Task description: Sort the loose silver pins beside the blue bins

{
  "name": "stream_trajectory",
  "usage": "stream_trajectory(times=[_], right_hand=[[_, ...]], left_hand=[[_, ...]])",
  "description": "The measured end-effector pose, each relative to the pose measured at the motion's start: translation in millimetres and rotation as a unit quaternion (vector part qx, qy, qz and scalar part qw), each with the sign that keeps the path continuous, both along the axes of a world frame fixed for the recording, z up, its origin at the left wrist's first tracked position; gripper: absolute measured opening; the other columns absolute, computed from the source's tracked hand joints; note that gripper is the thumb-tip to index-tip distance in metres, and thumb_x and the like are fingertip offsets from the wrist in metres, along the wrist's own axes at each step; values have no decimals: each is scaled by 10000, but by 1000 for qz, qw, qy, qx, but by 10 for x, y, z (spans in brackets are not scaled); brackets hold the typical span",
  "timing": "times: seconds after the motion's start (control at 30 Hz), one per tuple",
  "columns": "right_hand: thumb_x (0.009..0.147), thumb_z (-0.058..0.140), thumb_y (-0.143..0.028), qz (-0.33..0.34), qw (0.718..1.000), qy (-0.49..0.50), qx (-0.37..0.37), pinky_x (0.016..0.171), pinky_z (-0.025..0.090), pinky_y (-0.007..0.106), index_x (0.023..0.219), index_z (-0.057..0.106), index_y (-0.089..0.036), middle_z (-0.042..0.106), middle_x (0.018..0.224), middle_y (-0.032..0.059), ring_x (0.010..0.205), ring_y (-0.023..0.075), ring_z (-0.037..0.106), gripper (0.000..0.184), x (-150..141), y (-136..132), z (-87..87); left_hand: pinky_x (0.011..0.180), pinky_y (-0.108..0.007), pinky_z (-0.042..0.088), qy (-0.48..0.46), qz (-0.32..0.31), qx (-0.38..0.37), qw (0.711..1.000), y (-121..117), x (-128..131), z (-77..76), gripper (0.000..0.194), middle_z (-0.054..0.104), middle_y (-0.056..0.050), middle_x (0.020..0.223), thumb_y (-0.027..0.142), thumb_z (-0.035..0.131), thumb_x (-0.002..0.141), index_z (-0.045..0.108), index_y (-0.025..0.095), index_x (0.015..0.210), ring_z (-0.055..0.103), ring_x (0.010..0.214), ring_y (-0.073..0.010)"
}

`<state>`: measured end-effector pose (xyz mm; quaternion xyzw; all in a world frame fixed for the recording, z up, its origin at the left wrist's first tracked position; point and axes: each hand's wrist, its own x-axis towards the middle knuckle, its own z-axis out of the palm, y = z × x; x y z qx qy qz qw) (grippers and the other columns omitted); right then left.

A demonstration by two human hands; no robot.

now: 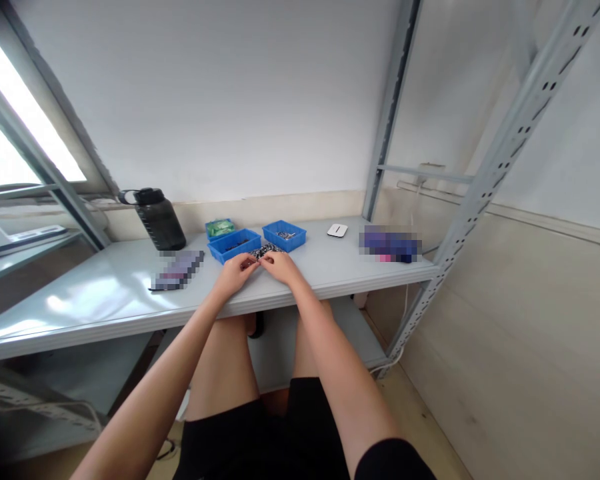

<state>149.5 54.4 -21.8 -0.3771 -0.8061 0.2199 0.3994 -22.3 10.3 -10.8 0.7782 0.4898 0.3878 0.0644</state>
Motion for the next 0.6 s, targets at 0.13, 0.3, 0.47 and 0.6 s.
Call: stream_trajectory(times=[0.13,0.3,0.47,0.6], right_hand=[[856,517,-299,3,1000,8,-5,636,360,235,806,683,-176,665,738,16,682,143,549,212,-5,5,-8],[838,528,-273,16,1000,24,-12,675,384,228,818,685,-174,677,772,13,700,133,552,187,-8,-17,5],[847,556,-375,28,999,36,-17,664,391,225,809,685,-167,673,755,9,686,129,552,247,-6,-54,38],[850,560,-412,30,998,43,-18,669,394,229,803,687,-170,674,755,9,683,129,550,277,-4,-74,53]], left_hand=[[773,-352,507,1,8,3,1000,4,-13,-18,197,661,-29,893,333,562,914,629,147,916,621,808,-156],[745,-343,518,-3,19,-4,1000,18,-27,-51,195,651,-25,878,326,564,915,604,138,947,626,793,-153],[723,-337,520,7,29,-13,999,21,-32,-55,207,634,-11,820,337,560,919,607,137,942,616,744,-144],[738,-342,528,16,23,-26,999,19,-39,-48,215,649,-21,861,340,548,928,619,139,952,626,764,-145]])
